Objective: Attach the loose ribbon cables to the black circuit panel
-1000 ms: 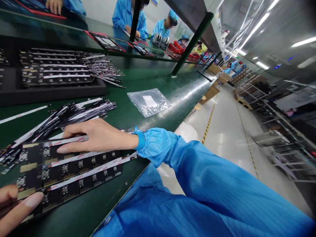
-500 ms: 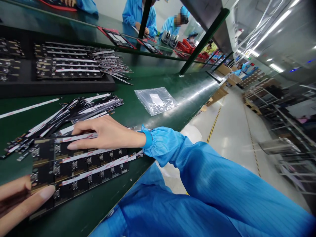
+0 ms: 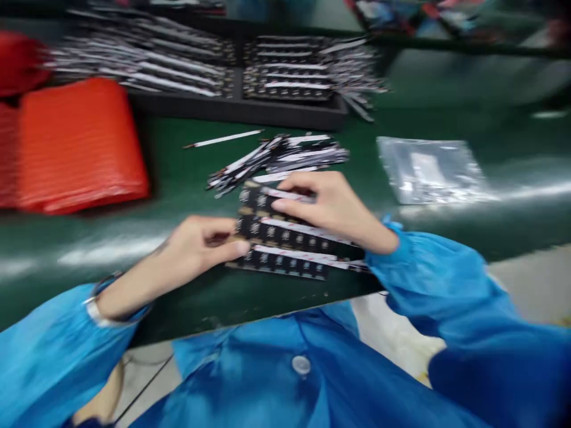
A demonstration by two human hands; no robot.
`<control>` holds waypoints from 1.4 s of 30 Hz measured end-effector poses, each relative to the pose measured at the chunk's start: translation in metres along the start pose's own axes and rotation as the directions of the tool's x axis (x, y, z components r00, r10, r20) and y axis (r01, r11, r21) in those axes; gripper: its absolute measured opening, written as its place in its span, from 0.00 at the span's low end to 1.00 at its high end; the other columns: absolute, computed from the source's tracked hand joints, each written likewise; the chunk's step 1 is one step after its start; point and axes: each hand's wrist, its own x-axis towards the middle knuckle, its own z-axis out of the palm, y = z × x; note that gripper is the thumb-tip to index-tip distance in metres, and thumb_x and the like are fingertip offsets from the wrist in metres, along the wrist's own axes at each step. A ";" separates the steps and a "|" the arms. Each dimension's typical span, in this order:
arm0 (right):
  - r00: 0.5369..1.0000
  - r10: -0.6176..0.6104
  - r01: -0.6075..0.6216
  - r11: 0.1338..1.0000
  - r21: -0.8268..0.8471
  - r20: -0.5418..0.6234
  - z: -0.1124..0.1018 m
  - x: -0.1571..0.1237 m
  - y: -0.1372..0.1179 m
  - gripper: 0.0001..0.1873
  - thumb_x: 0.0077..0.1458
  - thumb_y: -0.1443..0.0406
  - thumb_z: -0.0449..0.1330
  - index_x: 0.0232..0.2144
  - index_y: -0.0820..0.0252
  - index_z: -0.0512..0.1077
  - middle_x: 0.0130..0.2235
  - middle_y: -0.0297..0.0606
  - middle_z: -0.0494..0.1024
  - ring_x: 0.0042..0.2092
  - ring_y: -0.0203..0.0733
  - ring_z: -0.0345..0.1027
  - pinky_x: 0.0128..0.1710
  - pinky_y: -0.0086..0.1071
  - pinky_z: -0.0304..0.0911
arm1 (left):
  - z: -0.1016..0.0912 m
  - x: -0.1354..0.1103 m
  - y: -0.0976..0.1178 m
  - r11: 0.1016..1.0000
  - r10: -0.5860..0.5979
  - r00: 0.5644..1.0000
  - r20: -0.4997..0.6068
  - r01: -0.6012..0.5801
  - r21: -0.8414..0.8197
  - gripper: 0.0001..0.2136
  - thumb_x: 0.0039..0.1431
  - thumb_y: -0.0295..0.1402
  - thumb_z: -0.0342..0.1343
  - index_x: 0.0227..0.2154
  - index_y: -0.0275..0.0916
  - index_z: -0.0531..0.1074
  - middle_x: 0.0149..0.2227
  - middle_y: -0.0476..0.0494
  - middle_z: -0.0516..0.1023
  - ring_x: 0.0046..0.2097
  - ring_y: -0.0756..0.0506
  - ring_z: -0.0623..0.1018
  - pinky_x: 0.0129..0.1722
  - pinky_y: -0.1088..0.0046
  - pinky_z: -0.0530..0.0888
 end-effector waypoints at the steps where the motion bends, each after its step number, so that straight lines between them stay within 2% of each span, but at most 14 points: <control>1: 1.000 0.024 -0.023 0.999 -0.028 0.006 0.000 0.000 -0.001 0.09 0.57 0.63 0.62 0.33 0.66 0.74 0.32 0.34 0.75 0.33 0.33 0.65 0.35 0.28 0.56 | 0.002 0.000 0.003 0.999 -0.032 0.999 -0.004 0.031 -0.043 0.10 0.54 0.35 0.62 0.30 0.30 0.76 0.26 0.48 0.73 0.27 0.54 0.69 0.25 0.84 0.65; 4: 0.998 0.067 -0.067 0.996 -0.058 0.002 -0.001 0.000 -0.003 0.09 0.56 0.62 0.62 0.32 0.65 0.75 0.31 0.34 0.75 0.32 0.33 0.64 0.32 0.29 0.54 | 0.004 -0.004 0.004 0.992 -0.056 0.998 -0.018 0.054 -0.115 0.12 0.56 0.37 0.60 0.33 0.30 0.75 0.30 0.46 0.73 0.32 0.52 0.71 0.30 0.80 0.67; 7: 0.997 0.079 -0.079 0.993 -0.085 0.001 0.000 -0.001 -0.002 0.09 0.56 0.61 0.63 0.30 0.63 0.75 0.31 0.34 0.75 0.31 0.34 0.64 0.31 0.30 0.54 | 0.006 -0.007 0.002 0.994 -0.025 0.997 -0.069 0.018 -0.105 0.12 0.56 0.38 0.59 0.30 0.30 0.72 0.31 0.45 0.72 0.33 0.51 0.71 0.32 0.79 0.67; 12: 0.993 0.116 -0.115 0.988 -0.104 -0.001 0.001 -0.001 0.000 0.10 0.55 0.59 0.62 0.31 0.62 0.75 0.31 0.34 0.75 0.30 0.36 0.63 0.31 0.31 0.54 | 0.008 -0.006 0.002 0.987 -0.001 0.999 -0.041 -0.006 -0.162 0.13 0.56 0.38 0.59 0.29 0.31 0.70 0.29 0.47 0.69 0.34 0.51 0.70 0.34 0.78 0.67; 15: 0.993 0.118 -0.117 0.988 -0.099 0.004 0.000 0.000 -0.002 0.11 0.55 0.58 0.62 0.31 0.62 0.75 0.32 0.35 0.76 0.31 0.36 0.64 0.31 0.31 0.55 | 0.009 -0.005 0.002 0.984 0.016 0.998 -0.063 -0.027 -0.177 0.12 0.56 0.38 0.59 0.28 0.31 0.69 0.30 0.46 0.69 0.34 0.51 0.70 0.34 0.78 0.67; 20: 0.991 0.131 -0.129 0.984 -0.120 0.007 -0.001 0.000 -0.002 0.11 0.56 0.58 0.61 0.32 0.61 0.75 0.33 0.35 0.77 0.32 0.37 0.66 0.32 0.32 0.57 | 0.003 -0.003 -0.004 0.995 0.034 0.999 0.004 -0.033 -0.097 0.13 0.59 0.39 0.57 0.32 0.31 0.69 0.30 0.47 0.68 0.33 0.53 0.68 0.33 0.79 0.66; 24: 0.992 0.123 -0.125 0.984 -0.128 -0.027 -0.001 0.001 0.003 0.12 0.56 0.57 0.62 0.32 0.61 0.76 0.34 0.35 0.77 0.33 0.38 0.67 0.33 0.32 0.56 | -0.003 -0.001 -0.008 0.996 0.075 0.997 -0.027 -0.074 0.040 0.14 0.59 0.40 0.58 0.29 0.32 0.65 0.27 0.50 0.65 0.30 0.55 0.64 0.29 0.81 0.62; 28: 0.993 0.118 -0.118 0.987 -0.106 0.000 0.000 0.002 0.004 0.12 0.55 0.58 0.62 0.31 0.62 0.76 0.32 0.36 0.77 0.32 0.37 0.66 0.32 0.31 0.55 | -0.004 -0.002 -0.005 0.999 0.032 0.999 0.019 -0.033 0.027 0.15 0.58 0.41 0.57 0.28 0.32 0.65 0.27 0.49 0.65 0.31 0.54 0.65 0.30 0.79 0.64; 34: 0.993 0.116 -0.115 0.991 -0.068 0.017 0.000 0.002 0.003 0.14 0.54 0.56 0.61 0.32 0.63 0.76 0.32 0.37 0.77 0.32 0.38 0.67 0.33 0.31 0.55 | 0.001 -0.004 0.001 0.998 -0.013 1.000 0.009 0.013 -0.063 0.14 0.56 0.39 0.58 0.26 0.32 0.63 0.31 0.46 0.69 0.33 0.52 0.68 0.34 0.77 0.66; 40: 0.992 0.117 -0.115 0.992 -0.054 0.040 0.001 0.003 0.002 0.13 0.55 0.57 0.60 0.31 0.62 0.75 0.30 0.34 0.75 0.31 0.35 0.65 0.31 0.30 0.53 | 0.005 -0.006 0.001 0.997 -0.018 0.999 -0.043 0.014 -0.080 0.12 0.56 0.37 0.57 0.29 0.31 0.68 0.32 0.46 0.70 0.34 0.51 0.69 0.36 0.76 0.67; 42: 0.993 0.113 -0.111 0.992 -0.059 0.034 0.002 0.003 0.004 0.13 0.54 0.57 0.60 0.31 0.62 0.75 0.30 0.34 0.75 0.30 0.35 0.64 0.30 0.30 0.52 | 0.003 -0.005 0.000 0.995 -0.011 1.000 -0.011 0.010 -0.103 0.12 0.57 0.37 0.58 0.32 0.31 0.70 0.33 0.45 0.71 0.35 0.51 0.70 0.39 0.76 0.68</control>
